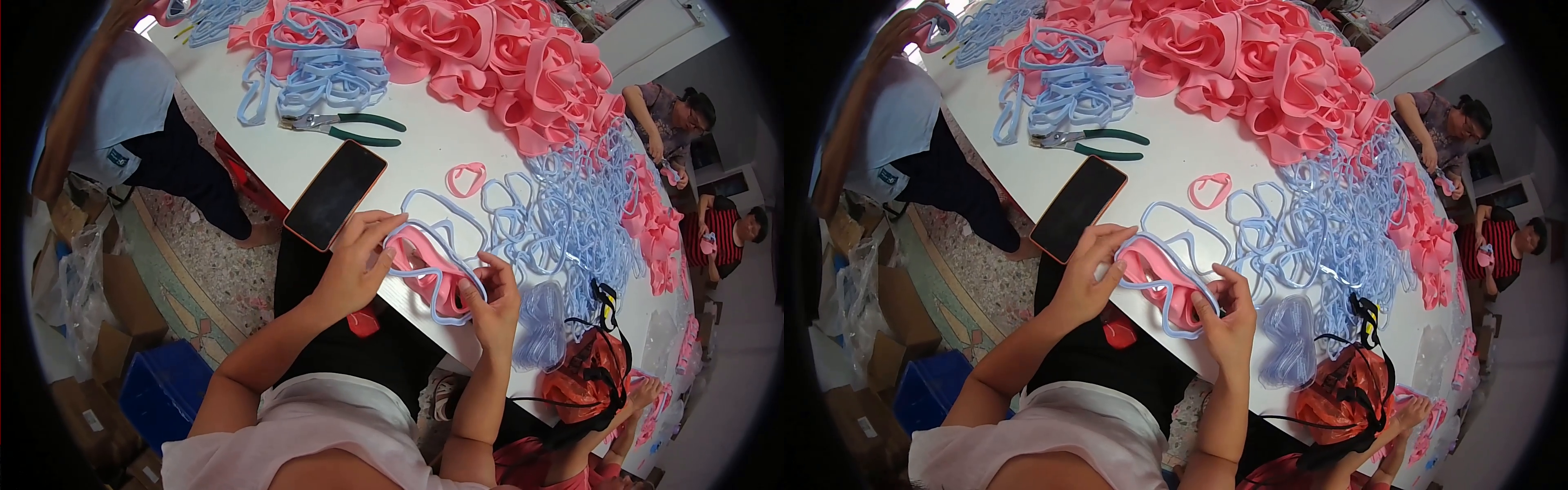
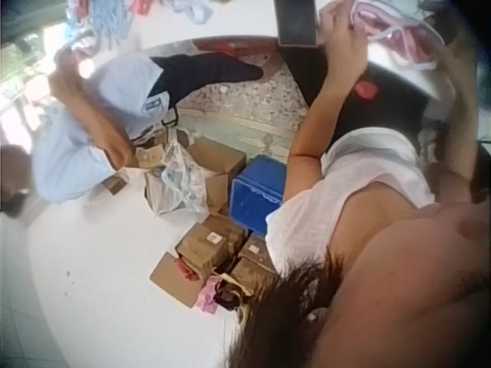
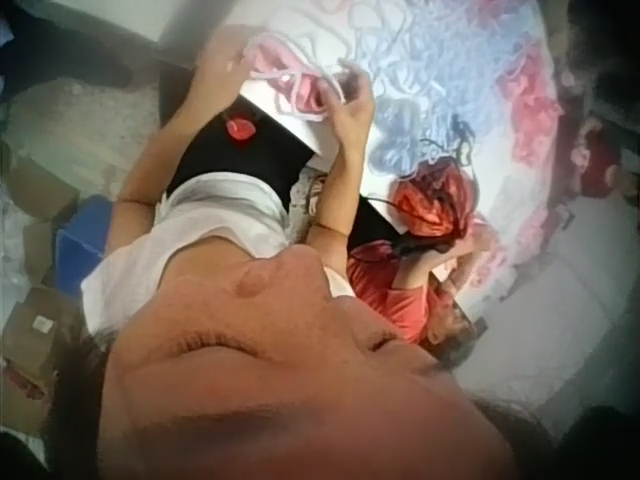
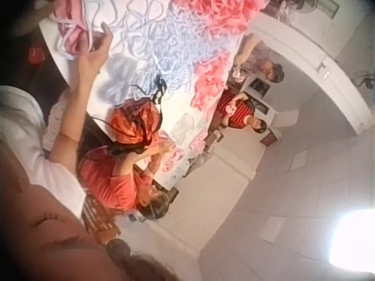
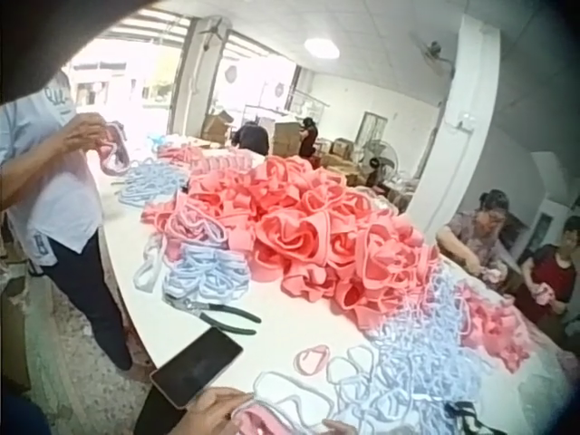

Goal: Assembling diving masks by attaching foam padding and blue straps to the pink frames.

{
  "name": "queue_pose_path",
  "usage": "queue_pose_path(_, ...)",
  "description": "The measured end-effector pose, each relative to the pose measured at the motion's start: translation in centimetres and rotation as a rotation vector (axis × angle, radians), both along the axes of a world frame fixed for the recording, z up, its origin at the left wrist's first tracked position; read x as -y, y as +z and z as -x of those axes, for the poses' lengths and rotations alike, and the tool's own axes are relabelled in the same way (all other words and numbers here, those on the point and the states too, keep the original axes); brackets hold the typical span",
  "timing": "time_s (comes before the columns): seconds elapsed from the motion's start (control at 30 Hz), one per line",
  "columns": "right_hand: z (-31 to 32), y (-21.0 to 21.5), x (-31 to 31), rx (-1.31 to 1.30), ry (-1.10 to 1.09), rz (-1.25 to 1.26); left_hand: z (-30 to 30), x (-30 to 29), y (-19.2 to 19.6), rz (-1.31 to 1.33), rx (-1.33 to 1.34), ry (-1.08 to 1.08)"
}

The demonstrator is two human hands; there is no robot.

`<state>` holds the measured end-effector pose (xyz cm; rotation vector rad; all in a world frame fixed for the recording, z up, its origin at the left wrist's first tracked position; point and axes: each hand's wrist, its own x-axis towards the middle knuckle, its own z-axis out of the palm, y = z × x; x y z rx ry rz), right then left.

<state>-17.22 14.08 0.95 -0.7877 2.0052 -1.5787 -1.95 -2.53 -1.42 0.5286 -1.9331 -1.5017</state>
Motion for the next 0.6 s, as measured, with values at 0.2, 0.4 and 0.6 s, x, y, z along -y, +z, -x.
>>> queue_pose_path(0.2, 0.3, 0.3, -0.5, -0.067, 0.118, -0.003, 0.8, -0.1, 0.6, 0.293, 0.115, 0.051)
queue_pose_path(0.4, 1.0, 0.1, -0.9, -0.131, 0.167, 0.037, 0.7, 2.3, 1.5, 0.018, 0.221, -0.137)
queue_pose_path(0.6, 1.8, 0.9, -1.4, 0.095, 0.248, 0.001, 1.0, 3.0, 2.1, 0.201, 0.094, -0.304)
